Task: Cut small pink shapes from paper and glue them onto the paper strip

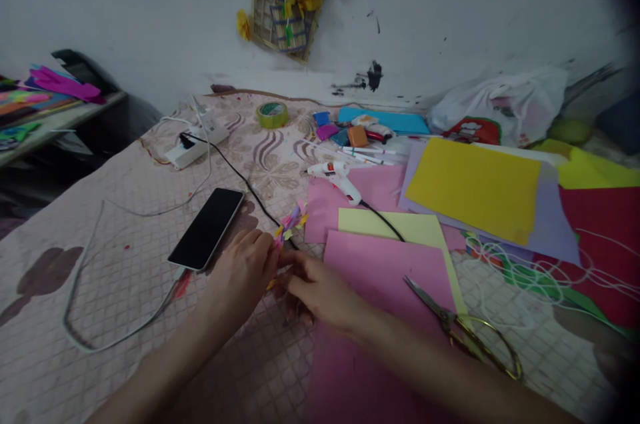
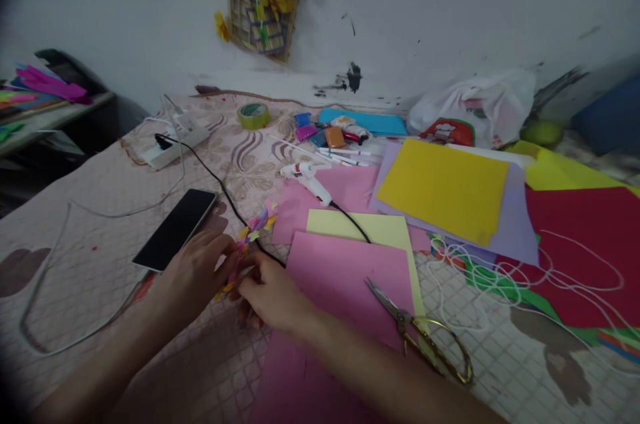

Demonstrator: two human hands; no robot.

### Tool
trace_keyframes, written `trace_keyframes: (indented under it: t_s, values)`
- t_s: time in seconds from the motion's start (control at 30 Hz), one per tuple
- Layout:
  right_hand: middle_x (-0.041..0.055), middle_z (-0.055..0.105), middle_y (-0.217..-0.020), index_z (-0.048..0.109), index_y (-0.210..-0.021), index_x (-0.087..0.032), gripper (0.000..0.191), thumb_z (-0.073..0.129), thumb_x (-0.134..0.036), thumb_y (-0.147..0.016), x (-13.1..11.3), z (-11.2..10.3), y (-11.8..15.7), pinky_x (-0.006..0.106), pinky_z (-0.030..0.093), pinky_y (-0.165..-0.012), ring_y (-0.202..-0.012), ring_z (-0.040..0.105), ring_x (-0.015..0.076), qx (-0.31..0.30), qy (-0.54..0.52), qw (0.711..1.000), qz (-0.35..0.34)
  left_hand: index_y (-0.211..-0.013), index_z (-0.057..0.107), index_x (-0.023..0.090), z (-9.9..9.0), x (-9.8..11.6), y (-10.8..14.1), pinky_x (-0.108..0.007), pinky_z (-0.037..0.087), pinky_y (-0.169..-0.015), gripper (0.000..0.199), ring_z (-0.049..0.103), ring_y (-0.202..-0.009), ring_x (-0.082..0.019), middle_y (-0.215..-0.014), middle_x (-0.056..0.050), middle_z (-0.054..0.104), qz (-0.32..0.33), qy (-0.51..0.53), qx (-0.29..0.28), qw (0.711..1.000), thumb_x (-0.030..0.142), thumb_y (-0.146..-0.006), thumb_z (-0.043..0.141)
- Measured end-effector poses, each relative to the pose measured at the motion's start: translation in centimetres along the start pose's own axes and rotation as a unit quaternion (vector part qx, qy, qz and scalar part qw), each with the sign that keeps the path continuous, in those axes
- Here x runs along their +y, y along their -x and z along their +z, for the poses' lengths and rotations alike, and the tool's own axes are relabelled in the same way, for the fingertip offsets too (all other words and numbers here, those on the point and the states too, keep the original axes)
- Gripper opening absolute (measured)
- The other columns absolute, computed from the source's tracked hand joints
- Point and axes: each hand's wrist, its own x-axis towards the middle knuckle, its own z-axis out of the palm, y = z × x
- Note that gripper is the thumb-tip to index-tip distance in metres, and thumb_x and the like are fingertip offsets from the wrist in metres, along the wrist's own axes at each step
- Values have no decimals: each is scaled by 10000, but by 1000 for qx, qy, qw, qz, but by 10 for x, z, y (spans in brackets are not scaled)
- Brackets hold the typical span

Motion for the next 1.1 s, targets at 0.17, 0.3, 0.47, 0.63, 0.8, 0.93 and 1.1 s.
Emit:
trace_keyframes:
  t_s: [0.17, 0.3, 0.47, 0.63, 0.8, 0.93, 1.1]
  values:
    - [-11, 563, -720, 449, -976, -185, 128, 422, -173, -851, 0, 0, 0, 107, 331, -295, -381, 474, 23, 2, 13, 1000, -4, -676, 471, 161, 0, -1, 0, -313, 395, -616, 193, 484, -668, -170, -691, -41, 508, 7, 2, 5, 1000, 193, -855, 405]
    - [-17, 552, -714, 450, -974, -186, 134, 421, -159, -845, 1, -1, 0, 112, 331, -286, -377, 480, 27, -3, 14, 1000, -7, -680, 472, 162, 0, -1, -2, -316, 400, -623, 183, 484, -669, -169, -698, -43, 512, 6, 13, 1, 1000, 188, -850, 410]
    - [-18, 552, -726, 468, -973, -183, 135, 420, -161, -849, 1, -2, 0, 117, 325, -298, -390, 483, 28, 0, 15, 1000, -13, -711, 482, 159, -1, -2, 2, -315, 404, -627, 134, 494, -691, -174, -721, -44, 529, -2, 35, -1, 999, 177, -835, 432]
    - [-23, 550, -713, 470, -951, -183, 121, 409, -157, -850, 3, -2, -1, 120, 332, -298, -376, 465, 24, 1, 18, 1000, -17, -711, 481, 159, -3, -2, 3, -304, 402, -618, 144, 493, -679, -166, -705, -36, 527, -3, 38, 1, 999, 184, -841, 423]
    - [-9, 556, -733, 455, -970, -181, 120, 417, -169, -856, 3, -1, -1, 110, 324, -297, -388, 474, 22, -3, 14, 1000, -20, -702, 485, 164, -4, 0, 3, -292, 397, -598, 141, 499, -670, -160, -699, -32, 531, -9, 34, 0, 999, 188, -831, 431]
    - [-13, 554, -727, 452, -970, -188, 119, 420, -169, -857, 0, -1, 0, 108, 324, -296, -381, 474, 21, -11, 16, 1000, -21, -719, 483, 165, -5, 0, 4, -281, 400, -585, 116, 507, -664, -153, -708, -31, 541, -18, 40, 0, 999, 174, -822, 431]
    - [-18, 553, -719, 448, -955, -190, 102, 417, -167, -861, -1, 0, 0, 108, 323, -293, -375, 461, 18, -9, 19, 1000, -14, -756, 478, 168, -3, 0, 4, -273, 405, -577, 87, 512, -650, -145, -706, -24, 544, -28, 51, 14, 998, 195, -826, 436]
